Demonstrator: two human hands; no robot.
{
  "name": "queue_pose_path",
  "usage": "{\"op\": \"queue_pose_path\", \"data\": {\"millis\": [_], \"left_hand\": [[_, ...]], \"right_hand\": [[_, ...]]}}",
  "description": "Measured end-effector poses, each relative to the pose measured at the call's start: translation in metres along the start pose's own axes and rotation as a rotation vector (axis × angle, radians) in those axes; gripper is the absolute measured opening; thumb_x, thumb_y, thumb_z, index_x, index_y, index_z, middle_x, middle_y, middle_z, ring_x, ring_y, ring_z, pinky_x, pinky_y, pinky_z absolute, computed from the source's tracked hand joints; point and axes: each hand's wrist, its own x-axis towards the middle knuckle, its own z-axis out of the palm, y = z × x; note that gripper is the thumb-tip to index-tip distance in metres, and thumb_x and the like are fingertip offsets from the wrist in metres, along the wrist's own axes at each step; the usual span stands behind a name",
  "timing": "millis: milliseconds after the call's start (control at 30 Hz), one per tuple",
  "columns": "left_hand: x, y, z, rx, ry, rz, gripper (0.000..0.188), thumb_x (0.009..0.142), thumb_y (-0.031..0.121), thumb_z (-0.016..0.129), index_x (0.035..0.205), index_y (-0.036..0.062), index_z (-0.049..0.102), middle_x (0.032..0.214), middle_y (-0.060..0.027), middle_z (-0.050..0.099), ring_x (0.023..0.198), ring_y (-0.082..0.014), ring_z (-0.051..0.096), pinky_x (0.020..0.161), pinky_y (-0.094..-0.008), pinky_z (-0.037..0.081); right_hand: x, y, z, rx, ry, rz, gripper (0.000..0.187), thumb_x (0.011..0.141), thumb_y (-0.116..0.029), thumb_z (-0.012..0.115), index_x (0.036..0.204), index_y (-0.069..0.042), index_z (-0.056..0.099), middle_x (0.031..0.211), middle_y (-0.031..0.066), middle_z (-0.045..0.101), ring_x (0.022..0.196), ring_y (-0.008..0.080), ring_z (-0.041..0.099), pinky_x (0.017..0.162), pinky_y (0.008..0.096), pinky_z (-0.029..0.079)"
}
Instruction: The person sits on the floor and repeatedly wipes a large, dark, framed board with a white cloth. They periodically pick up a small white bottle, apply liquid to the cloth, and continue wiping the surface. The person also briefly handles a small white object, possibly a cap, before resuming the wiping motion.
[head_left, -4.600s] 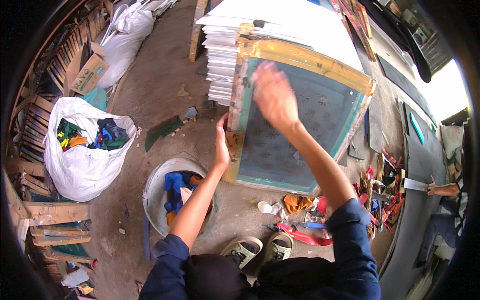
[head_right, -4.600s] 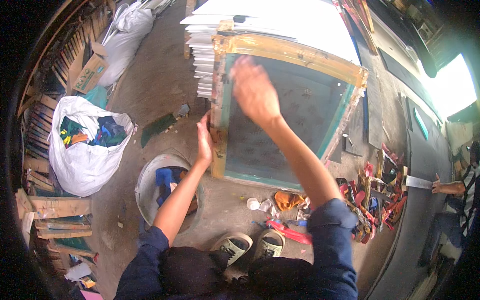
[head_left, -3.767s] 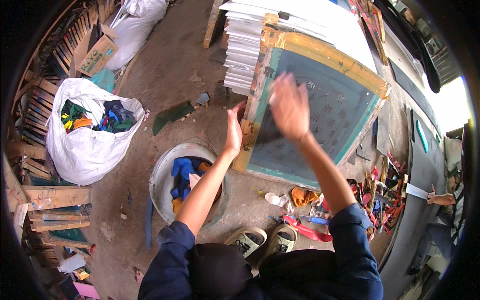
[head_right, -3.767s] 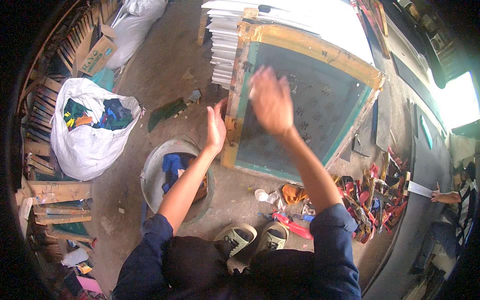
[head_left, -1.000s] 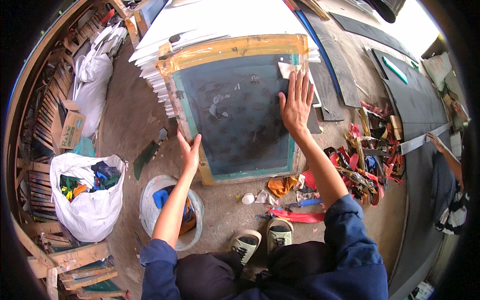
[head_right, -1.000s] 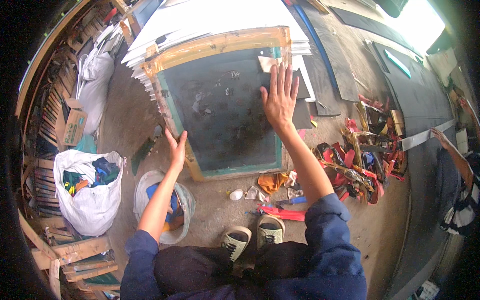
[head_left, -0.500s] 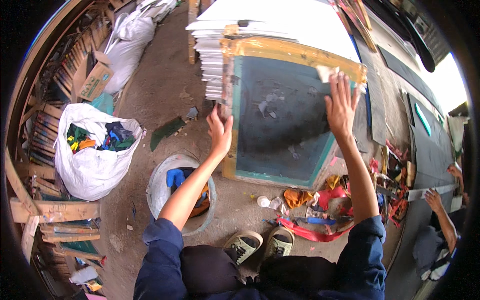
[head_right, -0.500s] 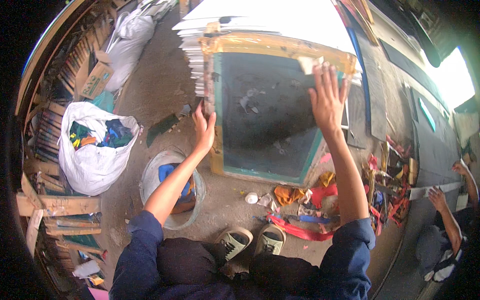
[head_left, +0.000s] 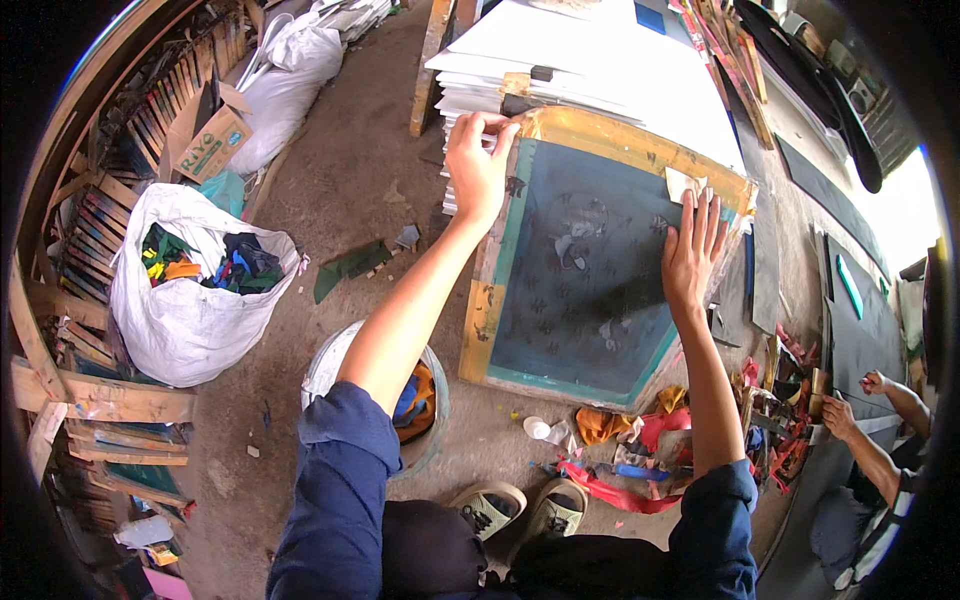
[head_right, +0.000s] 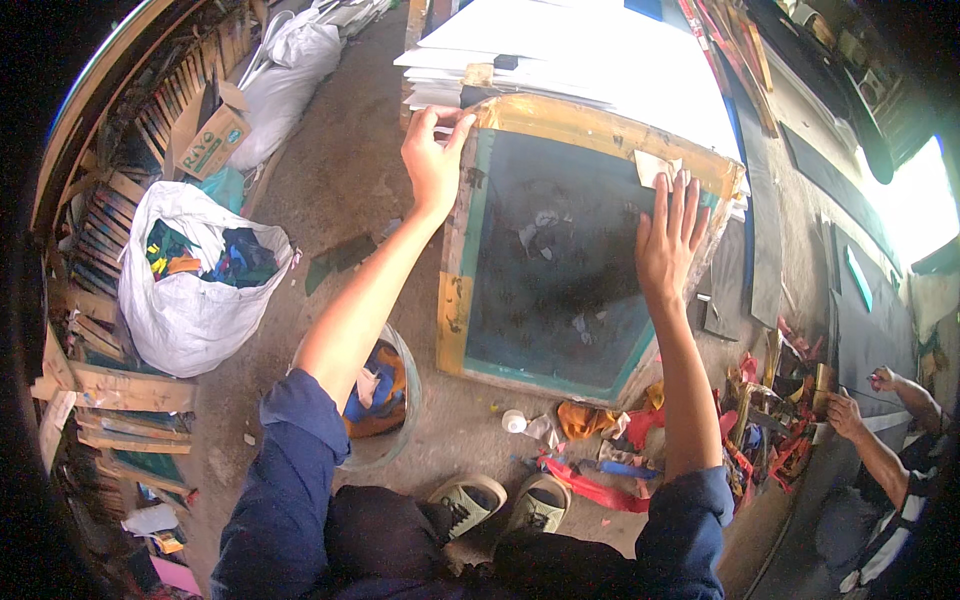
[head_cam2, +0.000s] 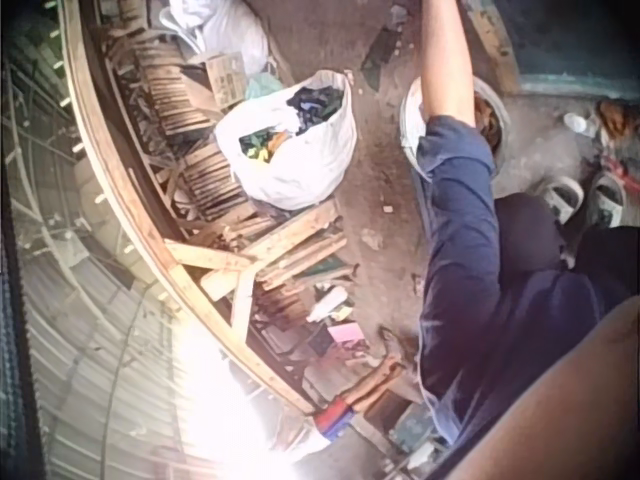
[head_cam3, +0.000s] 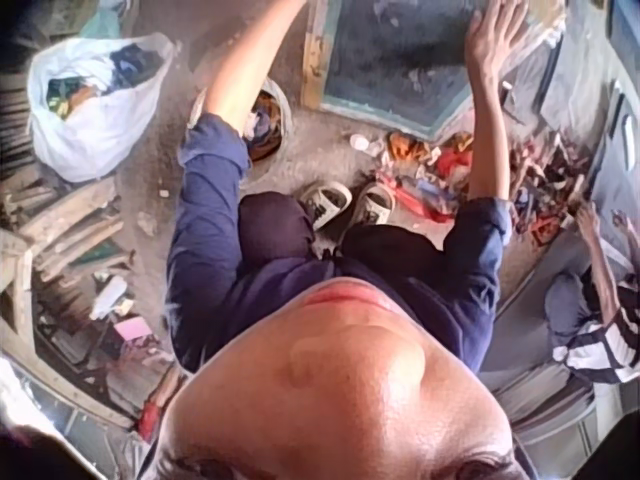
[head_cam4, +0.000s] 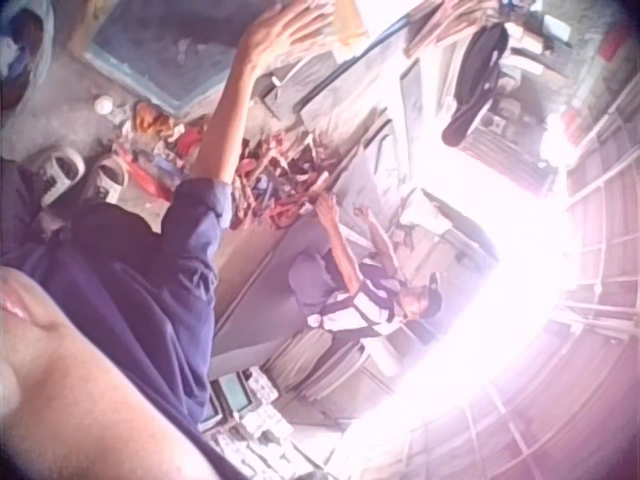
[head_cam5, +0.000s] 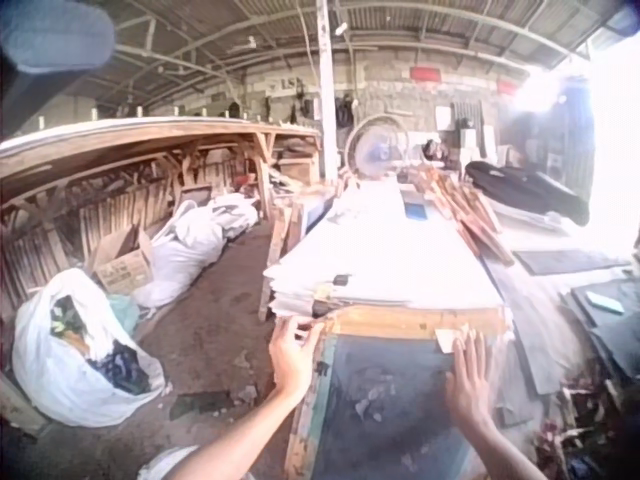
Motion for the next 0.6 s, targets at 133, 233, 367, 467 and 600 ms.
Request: {"op": "queue_pose_path", "data": {"millis": [133,233,367,467,600], "left_hand": [[-0.011,0.008,-0.007,0.098,-0.125,0.363,0.014,0.077,0.005,0.069,0.081,0.0028,0.056,0.101,-0.0081,0.063,0.093,-0.0207,0.062,0.079,-0.0319,0.05],[-0.021,0.008,-0.007,0.213,-0.225,0.427,0.012,0.079,0.006,0.067,0.082,0.0043,0.055,0.114,-0.0047,0.061,0.11,-0.0249,0.057,0.091,-0.0346,0.05],[-0.026,-0.004,-0.011,0.344,-0.298,0.51,0.007,0.082,0.006,0.062,0.084,0.0056,0.055,0.123,-0.0018,0.057,0.122,-0.0238,0.049,0.095,-0.0359,0.049],[-0.028,-0.01,-0.014,0.379,-0.348,0.556,0.005,0.084,0.005,0.057,0.085,0.0069,0.052,0.129,-0.0014,0.053,0.128,-0.0233,0.042,0.095,-0.0366,0.051],[-0.026,-0.008,-0.014,0.285,-0.318,0.555,0.005,0.086,0.005,0.055,0.088,0.0063,0.051,0.122,-0.0044,0.059,0.122,-0.0236,0.049,0.092,-0.0366,0.053]], "right_hand": [[-0.001,0.001,-0.001,0.007,-0.02,0.003,0.057,0.091,-0.016,0.048,0.144,-0.013,0.028,0.149,0.0124,0.025,0.14,0.0313,0.017,0.113,0.0501,0.01],[0.0,-0.003,-0.001,0.002,-0.038,-0.004,0.058,0.091,-0.016,0.05,0.144,-0.014,0.028,0.15,0.0126,0.024,0.14,0.0313,0.016,0.113,0.0501,0.009],[0.001,-0.011,0.0,0.015,-0.053,-0.03,0.06,0.09,-0.016,0.052,0.144,-0.013,0.027,0.15,0.0121,0.023,0.14,0.0308,0.016,0.113,0.0502,0.009],[0.001,-0.014,-0.003,0.022,-0.054,-0.019,0.061,0.089,-0.014,0.051,0.145,-0.013,0.027,0.15,0.0118,0.023,0.14,0.0307,0.016,0.113,0.0499,0.009],[0.0,-0.016,-0.002,0.038,-0.041,-0.019,0.062,0.089,-0.012,0.052,0.145,-0.014,0.025,0.15,0.0114,0.023,0.141,0.03,0.015,0.113,0.0498,0.009]]}}
